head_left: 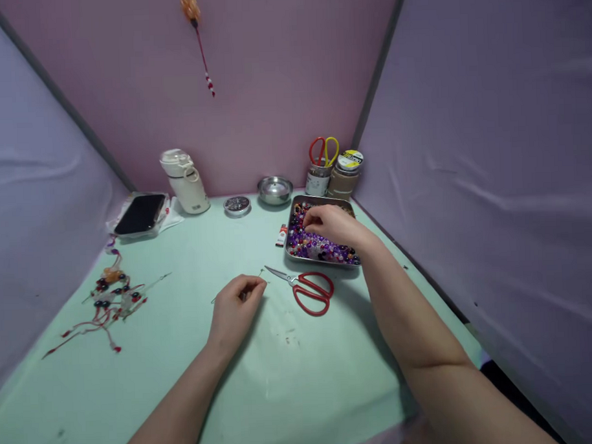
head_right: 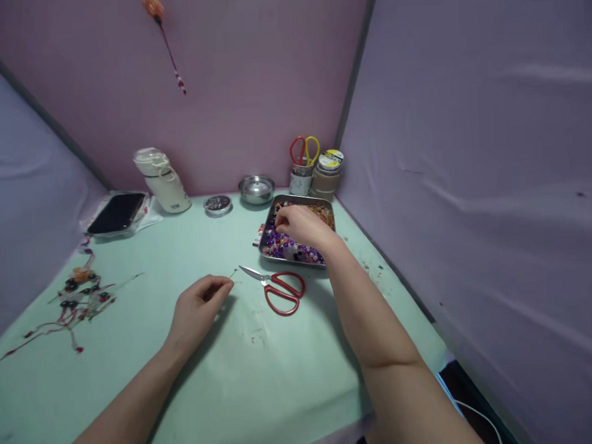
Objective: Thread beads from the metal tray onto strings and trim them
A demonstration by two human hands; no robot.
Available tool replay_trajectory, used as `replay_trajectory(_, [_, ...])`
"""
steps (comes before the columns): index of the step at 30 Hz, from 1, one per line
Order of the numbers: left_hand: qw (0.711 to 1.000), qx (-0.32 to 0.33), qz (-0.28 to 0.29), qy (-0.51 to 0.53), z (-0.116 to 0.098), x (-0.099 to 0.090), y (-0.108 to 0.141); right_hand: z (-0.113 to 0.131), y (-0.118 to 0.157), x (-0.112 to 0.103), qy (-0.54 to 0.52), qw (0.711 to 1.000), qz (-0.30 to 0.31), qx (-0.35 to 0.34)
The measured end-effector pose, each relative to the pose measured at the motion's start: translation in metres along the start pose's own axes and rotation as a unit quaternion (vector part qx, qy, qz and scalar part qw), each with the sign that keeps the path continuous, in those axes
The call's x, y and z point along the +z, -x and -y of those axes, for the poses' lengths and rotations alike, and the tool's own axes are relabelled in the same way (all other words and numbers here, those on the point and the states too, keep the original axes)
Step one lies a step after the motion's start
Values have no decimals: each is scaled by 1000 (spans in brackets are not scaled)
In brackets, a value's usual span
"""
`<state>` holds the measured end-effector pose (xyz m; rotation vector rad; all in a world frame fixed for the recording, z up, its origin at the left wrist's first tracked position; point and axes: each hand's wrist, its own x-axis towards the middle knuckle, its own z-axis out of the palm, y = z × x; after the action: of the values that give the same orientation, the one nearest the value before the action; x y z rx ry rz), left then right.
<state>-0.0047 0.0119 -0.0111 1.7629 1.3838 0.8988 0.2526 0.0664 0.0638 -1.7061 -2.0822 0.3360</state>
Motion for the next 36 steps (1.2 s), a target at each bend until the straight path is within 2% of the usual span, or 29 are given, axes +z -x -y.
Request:
replay_trajectory(3, [999,7,1,-32,3,-2,-2,-10,-20,14,5,998,55,5])
replay_trajectory(7, [998,7,12,-55,6,-4,-4,-20,-28,26,-34,993,109,8])
replay_trajectory(13, [997,3,33,-74,9,-1,-2,-19,-25,31,-59,991,120,-10])
replay_trajectory(20, [997,14,40,-71,7,0,-1,-12,-25,53,-54,991,125,9])
replay_trajectory(23, [999,6,29,-46,6,3,-1,-12,-20,54,-46,994,91,30])
replay_trajectory(27, [1000,-1,27,4,2,11,1,-16,-10,51,-22,996,-6,84])
replay_trajectory(32, [997,0,44,66,-6,21,8,-21,-6,55,-15,995,-89,31])
replay_trajectory(36, [996,0,55,64,-6,22,11,-21,-11,49,-8,988,-145,44])
